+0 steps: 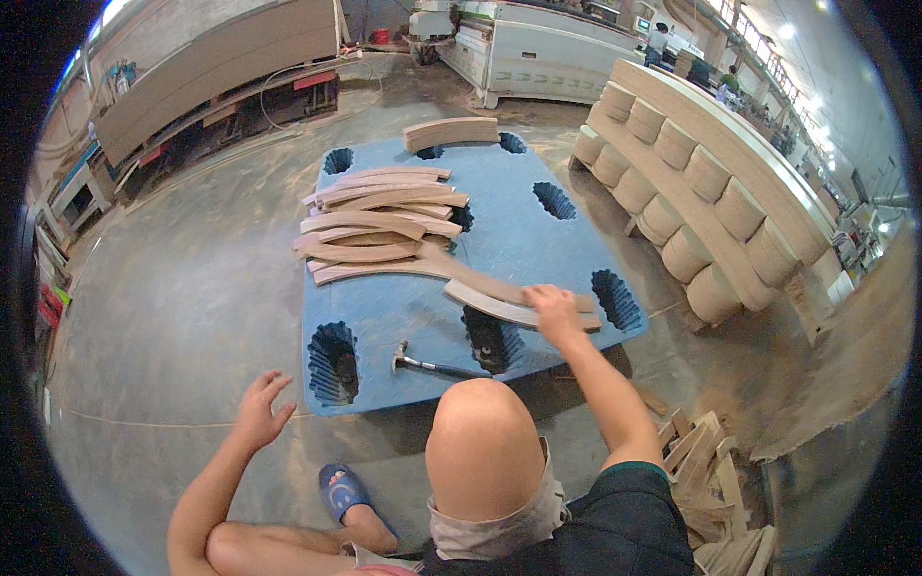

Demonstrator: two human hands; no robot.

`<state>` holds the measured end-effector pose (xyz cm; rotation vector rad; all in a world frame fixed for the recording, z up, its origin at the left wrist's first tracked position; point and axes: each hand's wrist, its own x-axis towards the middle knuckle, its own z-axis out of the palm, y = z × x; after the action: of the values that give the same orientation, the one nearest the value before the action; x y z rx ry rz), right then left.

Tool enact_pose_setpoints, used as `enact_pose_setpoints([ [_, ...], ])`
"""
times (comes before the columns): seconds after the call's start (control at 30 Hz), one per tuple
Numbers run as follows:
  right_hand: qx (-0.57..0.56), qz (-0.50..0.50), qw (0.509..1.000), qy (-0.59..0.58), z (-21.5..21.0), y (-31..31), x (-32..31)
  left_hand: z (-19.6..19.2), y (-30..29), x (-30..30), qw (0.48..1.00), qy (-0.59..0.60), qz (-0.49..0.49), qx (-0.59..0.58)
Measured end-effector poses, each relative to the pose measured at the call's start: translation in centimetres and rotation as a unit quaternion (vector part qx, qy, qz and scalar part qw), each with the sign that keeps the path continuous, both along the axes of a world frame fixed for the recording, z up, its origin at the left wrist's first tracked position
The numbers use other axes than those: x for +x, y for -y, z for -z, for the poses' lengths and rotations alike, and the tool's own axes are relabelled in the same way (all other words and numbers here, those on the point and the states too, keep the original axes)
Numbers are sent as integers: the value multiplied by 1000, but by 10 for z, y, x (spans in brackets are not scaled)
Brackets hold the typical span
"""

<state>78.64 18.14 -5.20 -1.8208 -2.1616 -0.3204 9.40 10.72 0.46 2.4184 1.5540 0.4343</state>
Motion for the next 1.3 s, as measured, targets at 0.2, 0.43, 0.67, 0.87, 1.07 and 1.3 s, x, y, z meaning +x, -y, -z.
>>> enact_pose_setpoints([
  [0.2,48,-305,951,23,-68,-5,-173,-73,1,73,975,-108,90,172],
  [0.43,60,-463,884,-35,-96,0,-274,-67,-3,93,980,-47,119,149],
  [0.67,110,-356,915,-156,-66,3,-263,-46,-2,57,993,42,24,104],
  [0.87,-127,-170,975,-71,44,10,-190,-17,7,12,989,102,-41,103],
  [1.07,-155,-195,964,-88,89,31,-151,-9,-5,-3,986,124,-92,70],
  [1.3,-311,-106,943,-48,91,40,-175,28,37,-14,975,161,-151,13],
])
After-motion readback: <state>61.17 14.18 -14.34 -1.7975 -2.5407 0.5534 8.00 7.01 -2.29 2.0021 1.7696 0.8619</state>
